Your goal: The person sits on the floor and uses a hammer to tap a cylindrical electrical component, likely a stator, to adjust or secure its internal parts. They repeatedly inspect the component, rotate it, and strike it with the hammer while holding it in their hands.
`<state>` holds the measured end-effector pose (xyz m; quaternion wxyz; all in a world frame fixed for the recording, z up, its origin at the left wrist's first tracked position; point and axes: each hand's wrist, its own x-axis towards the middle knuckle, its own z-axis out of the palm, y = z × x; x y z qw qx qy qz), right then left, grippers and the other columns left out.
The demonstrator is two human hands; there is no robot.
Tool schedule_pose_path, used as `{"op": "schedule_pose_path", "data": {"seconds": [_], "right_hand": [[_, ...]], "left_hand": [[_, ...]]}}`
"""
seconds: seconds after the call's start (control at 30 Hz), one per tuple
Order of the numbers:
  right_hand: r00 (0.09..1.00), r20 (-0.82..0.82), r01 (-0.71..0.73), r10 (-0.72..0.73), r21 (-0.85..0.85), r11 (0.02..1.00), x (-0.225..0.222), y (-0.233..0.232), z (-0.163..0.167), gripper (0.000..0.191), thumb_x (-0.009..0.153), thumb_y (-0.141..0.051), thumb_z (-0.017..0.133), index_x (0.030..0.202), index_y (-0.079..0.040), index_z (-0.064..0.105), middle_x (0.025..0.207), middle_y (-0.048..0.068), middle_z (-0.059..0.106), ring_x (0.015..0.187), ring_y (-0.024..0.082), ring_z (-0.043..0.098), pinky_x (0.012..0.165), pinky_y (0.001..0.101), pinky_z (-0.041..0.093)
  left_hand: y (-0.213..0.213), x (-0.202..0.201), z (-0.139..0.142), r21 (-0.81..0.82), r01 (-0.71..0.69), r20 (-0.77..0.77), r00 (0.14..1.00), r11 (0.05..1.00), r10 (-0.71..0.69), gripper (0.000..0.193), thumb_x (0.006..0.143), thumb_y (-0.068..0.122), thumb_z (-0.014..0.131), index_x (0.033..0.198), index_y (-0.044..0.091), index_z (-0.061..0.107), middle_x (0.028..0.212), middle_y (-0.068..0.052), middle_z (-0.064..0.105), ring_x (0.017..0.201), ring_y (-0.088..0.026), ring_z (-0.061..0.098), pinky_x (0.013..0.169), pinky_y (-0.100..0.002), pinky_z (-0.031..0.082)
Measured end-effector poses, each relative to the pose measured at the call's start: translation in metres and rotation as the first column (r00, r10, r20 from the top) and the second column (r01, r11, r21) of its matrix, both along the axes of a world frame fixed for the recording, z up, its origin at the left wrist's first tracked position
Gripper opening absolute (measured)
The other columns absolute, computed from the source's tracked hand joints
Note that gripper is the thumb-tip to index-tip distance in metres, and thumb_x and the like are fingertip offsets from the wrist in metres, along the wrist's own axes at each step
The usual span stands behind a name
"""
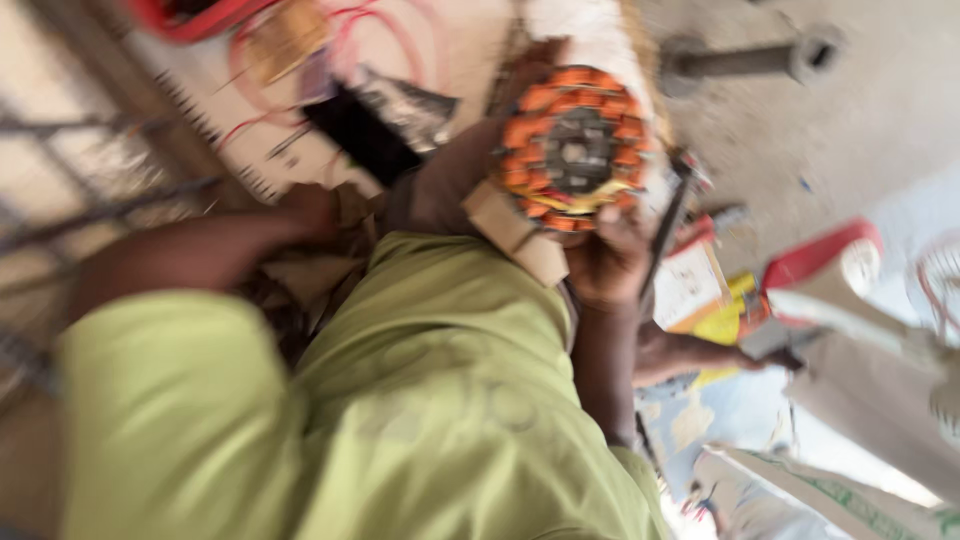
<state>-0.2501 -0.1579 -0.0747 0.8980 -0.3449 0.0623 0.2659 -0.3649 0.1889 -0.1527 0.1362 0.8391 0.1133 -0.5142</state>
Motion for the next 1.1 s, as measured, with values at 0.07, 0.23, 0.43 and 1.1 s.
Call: {"op": "schedule_pose_path", "data": {"seconds": [0.07,0.23,0.43,1.1], "right_hand": [[0.999,-0.048,0.024,-0.023,0.01,1.0,-0.002,0.005,0.002,0.072,0.099,-0.004,0.068,0.162,-0.001,0.033,0.143,0.02,0.058,0.118,0.032,0.068,0.092,0.0477,0.064],[0.998,0.02,-0.064,0.063,0.006,0.998,-0.006,0.016,0.008,0.073,0.099,-0.003,0.066,0.161,-0.003,0.028,0.144,0.022,0.058,0.116,0.036,0.071,0.086,0.0488,0.066],[0.988,0.045,-0.131,0.145,-0.228,0.965,-0.009,0.029,0.023,0.071,0.096,-0.001,0.064,0.158,-0.007,0.031,0.134,0.018,0.063,0.106,0.032,0.073,0.079,0.0438,0.066],[0.959,-0.028,-0.268,0.281,-0.405,0.874,-0.016,0.054,-0.01,0.063,0.094,-0.003,0.068,0.152,-0.001,0.043,0.112,0.004,0.065,0.085,0.01,0.066,0.066,0.0264,0.061]], "left_hand": [[0.025,0.038,0.011,-0.162,0.156,-0.173,0.968,0.974,-0.184,0.049,0.077,0.037,0.082,0.12,0.015,0.075,0.115,-0.014,0.076,0.103,-0.03,0.074,0.09,-0.043,0.058],[0.084,0.115,0.109,-0.191,0.17,0.054,0.985,0.967,-0.163,0.052,0.078,0.007,0.077,0.127,0.023,0.08,0.124,-0.006,0.078,0.104,-0.022,0.075,0.089,-0.039,0.059],[-0.01,0.119,0.167,-0.718,0.447,0.652,0.701,0.534,0.289,0.033,0.079,0.007,0.074,0.11,0.015,0.08,0.096,-0.008,0.074,0.086,-0.021,0.07,0.076,-0.034,0.056],[-0.069,0.094,0.022,-0.658,-0.137,0.677,0.324,0.741,0.661,0.035,0.078,0.029,0.099,0.079,0.007,0.071,0.089,-0.005,0.066,0.079,-0.015,0.064,0.067,-0.033,0.056]]}}
